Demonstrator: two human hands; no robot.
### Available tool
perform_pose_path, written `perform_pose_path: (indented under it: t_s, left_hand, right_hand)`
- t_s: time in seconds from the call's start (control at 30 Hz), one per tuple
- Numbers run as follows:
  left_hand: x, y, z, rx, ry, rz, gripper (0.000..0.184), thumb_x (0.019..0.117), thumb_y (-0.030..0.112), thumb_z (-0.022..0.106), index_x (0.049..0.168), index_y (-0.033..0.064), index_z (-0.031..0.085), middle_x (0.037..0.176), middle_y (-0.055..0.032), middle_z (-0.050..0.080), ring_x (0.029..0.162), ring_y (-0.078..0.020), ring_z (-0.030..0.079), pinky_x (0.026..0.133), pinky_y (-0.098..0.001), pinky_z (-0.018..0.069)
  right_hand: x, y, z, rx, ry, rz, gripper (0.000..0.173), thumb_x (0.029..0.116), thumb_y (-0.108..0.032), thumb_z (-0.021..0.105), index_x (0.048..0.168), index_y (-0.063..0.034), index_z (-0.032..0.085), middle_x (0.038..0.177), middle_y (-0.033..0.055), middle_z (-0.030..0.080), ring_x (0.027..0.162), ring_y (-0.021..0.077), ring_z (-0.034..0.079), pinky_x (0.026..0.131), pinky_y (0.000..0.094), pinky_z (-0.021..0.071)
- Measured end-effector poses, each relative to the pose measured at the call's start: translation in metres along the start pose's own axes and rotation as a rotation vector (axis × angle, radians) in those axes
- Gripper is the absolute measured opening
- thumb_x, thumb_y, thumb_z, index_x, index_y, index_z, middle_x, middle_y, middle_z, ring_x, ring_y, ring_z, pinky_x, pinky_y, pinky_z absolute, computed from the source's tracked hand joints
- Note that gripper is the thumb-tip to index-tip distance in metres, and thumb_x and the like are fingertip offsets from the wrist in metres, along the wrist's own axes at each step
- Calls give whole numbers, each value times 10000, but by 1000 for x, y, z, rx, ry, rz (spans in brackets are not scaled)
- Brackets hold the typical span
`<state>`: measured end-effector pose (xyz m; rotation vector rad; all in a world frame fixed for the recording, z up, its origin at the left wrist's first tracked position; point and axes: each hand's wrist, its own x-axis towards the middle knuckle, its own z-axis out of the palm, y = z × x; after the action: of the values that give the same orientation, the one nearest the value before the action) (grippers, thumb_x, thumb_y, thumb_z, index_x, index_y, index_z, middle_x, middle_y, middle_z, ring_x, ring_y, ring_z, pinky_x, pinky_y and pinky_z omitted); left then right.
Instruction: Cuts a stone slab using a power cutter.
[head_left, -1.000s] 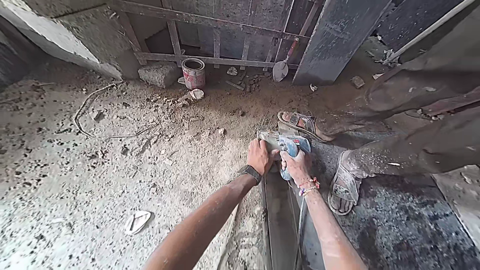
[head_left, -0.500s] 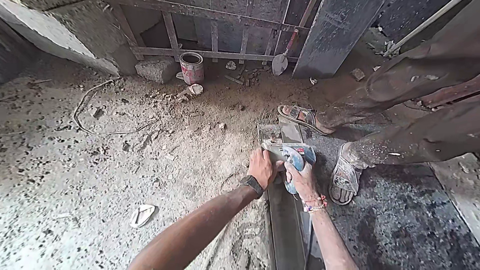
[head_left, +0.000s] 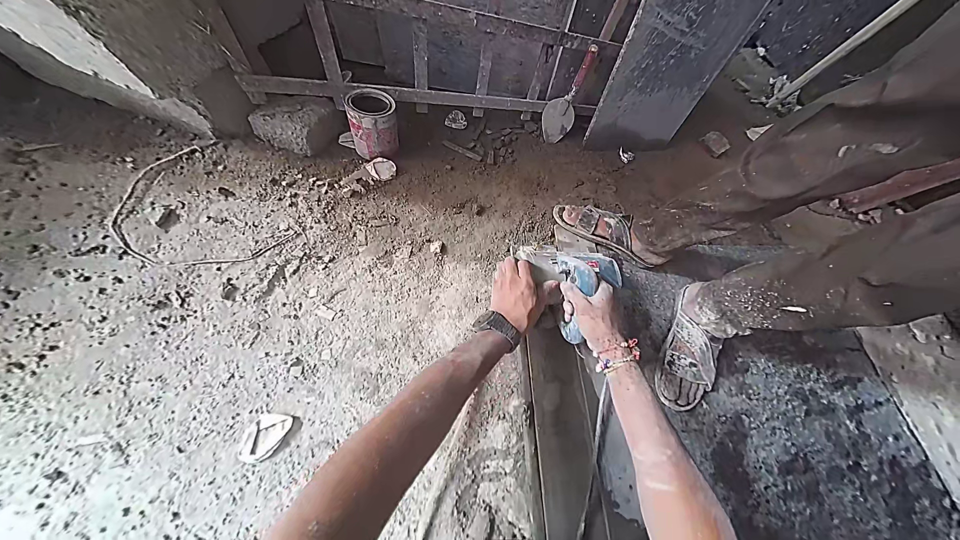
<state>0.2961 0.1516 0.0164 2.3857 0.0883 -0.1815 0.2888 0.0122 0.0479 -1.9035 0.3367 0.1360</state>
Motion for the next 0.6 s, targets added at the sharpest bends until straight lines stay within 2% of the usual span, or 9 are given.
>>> perform_pose_path:
  t_s: [0.17,0.33,0.6]
  left_hand:
    - [4,-1,1,-3,2,-10,705,986,525,623,1309,-99,572,1336,-320,552,1304,-455,533,1103,-534,440]
    - [7,-2,2,0,26,4,709,977,525,640,1308,-98,573,1326,-319,558,1290,-457,543,1085,-541,454]
    - [13,0,-1,-1,19,-11,717,977,535,637,1326,-87,562,1350,-317,546,1307,-453,533,1095,-545,446]
  right_hand:
    - [2,-2,2,-19,0,8,220,987,-131,649,1068,29,521,598,0,537,456,80,557,492,233,536]
    - [9,-1,2,-28,1,-17,162,984,-119,650,1012,17,566,597,15,553,455,96,560,486,255,539]
    - [15,-1,5,-38,26,-61,169,980,-101,653,1028,29,555,602,10,548,455,88,560,492,243,541]
